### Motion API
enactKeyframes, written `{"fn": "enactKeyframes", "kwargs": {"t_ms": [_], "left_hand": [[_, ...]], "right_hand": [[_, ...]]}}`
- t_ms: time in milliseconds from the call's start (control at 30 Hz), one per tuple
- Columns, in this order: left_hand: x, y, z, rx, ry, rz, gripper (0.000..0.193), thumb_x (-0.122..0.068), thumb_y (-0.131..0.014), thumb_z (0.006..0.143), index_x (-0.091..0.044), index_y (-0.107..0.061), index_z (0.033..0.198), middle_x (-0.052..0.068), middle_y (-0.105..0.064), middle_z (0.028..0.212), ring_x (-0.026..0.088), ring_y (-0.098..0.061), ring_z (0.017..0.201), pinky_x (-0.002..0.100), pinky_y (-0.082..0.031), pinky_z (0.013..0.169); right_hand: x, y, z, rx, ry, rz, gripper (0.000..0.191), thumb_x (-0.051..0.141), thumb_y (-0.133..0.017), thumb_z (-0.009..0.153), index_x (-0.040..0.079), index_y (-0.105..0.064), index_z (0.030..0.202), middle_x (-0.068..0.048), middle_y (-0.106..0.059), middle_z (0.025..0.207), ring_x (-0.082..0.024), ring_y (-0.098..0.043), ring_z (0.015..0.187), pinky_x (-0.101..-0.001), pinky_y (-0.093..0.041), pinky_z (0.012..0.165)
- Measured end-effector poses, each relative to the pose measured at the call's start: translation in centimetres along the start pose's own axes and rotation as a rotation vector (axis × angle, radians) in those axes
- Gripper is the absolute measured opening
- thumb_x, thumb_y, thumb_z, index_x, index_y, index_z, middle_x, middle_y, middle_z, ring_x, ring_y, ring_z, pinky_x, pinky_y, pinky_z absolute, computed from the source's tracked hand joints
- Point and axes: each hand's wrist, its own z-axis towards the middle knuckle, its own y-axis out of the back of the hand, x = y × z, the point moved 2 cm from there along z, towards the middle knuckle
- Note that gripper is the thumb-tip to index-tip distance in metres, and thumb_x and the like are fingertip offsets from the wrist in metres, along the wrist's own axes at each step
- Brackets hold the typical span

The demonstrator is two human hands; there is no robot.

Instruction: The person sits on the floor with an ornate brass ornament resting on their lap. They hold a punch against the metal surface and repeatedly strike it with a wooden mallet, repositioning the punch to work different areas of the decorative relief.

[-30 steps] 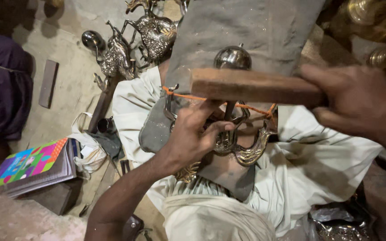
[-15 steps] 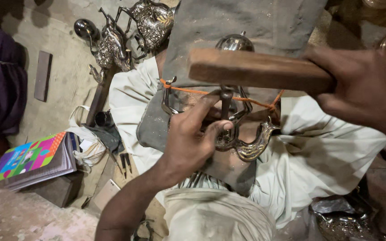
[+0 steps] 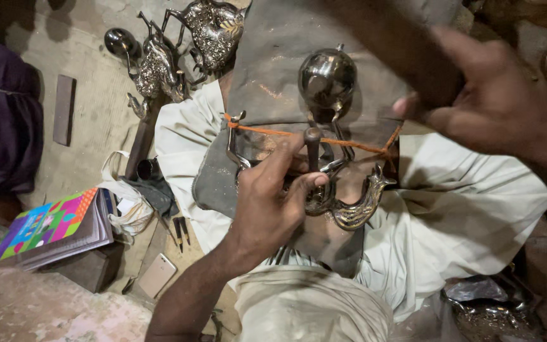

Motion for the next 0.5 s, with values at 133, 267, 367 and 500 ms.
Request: {"fn": "enactKeyframes", "kwargs": {"t_ms": [133,267,367,500], "left_hand": [[0.3,-0.2,0.0,0.020,0.010,-0.056,0.043,0.006,-0.068,0.095,-0.002,-0.056,0.136,0.011,-0.077,0.103,0.019,-0.080,0.094,0.030,-0.063,0.077],[0.2,-0.3,-0.1,-0.014,-0.031,-0.020,0.046,0.003,-0.073,0.093,-0.002,-0.056,0.136,0.013,-0.076,0.101,0.021,-0.078,0.088,0.033,-0.060,0.075],[0.2,-0.3,0.0,0.009,-0.022,-0.036,0.047,0.004,-0.069,0.094,-0.002,-0.056,0.139,0.013,-0.077,0.101,0.021,-0.079,0.091,0.034,-0.061,0.078],[0.2,-0.2,0.1,0.008,-0.044,0.006,0.038,0.002,-0.074,0.094,-0.003,-0.060,0.129,0.014,-0.076,0.102,0.022,-0.079,0.090,0.034,-0.061,0.077]], "right_hand": [[-1.2,-0.4,-0.5,0.184,0.027,-0.524,0.047,0.019,-0.075,0.072,0.012,-0.065,0.118,-0.014,-0.069,0.080,-0.032,-0.071,0.072,-0.0465,-0.053,0.065],[-2.2,-0.6,-1.1,0.202,0.025,-0.569,0.048,0.021,-0.077,0.071,0.013,-0.064,0.116,-0.012,-0.068,0.077,-0.031,-0.070,0.071,-0.0471,-0.053,0.064],[-2.4,-0.5,-1.4,0.205,-0.007,-0.530,0.046,0.021,-0.075,0.071,0.014,-0.064,0.114,-0.012,-0.067,0.074,-0.030,-0.070,0.066,-0.0460,-0.054,0.063],[-2.2,-0.3,-1.8,0.279,-0.048,-0.691,0.047,0.019,-0.076,0.069,0.018,-0.065,0.115,-0.011,-0.068,0.073,-0.030,-0.072,0.070,-0.0455,-0.055,0.065]]}}
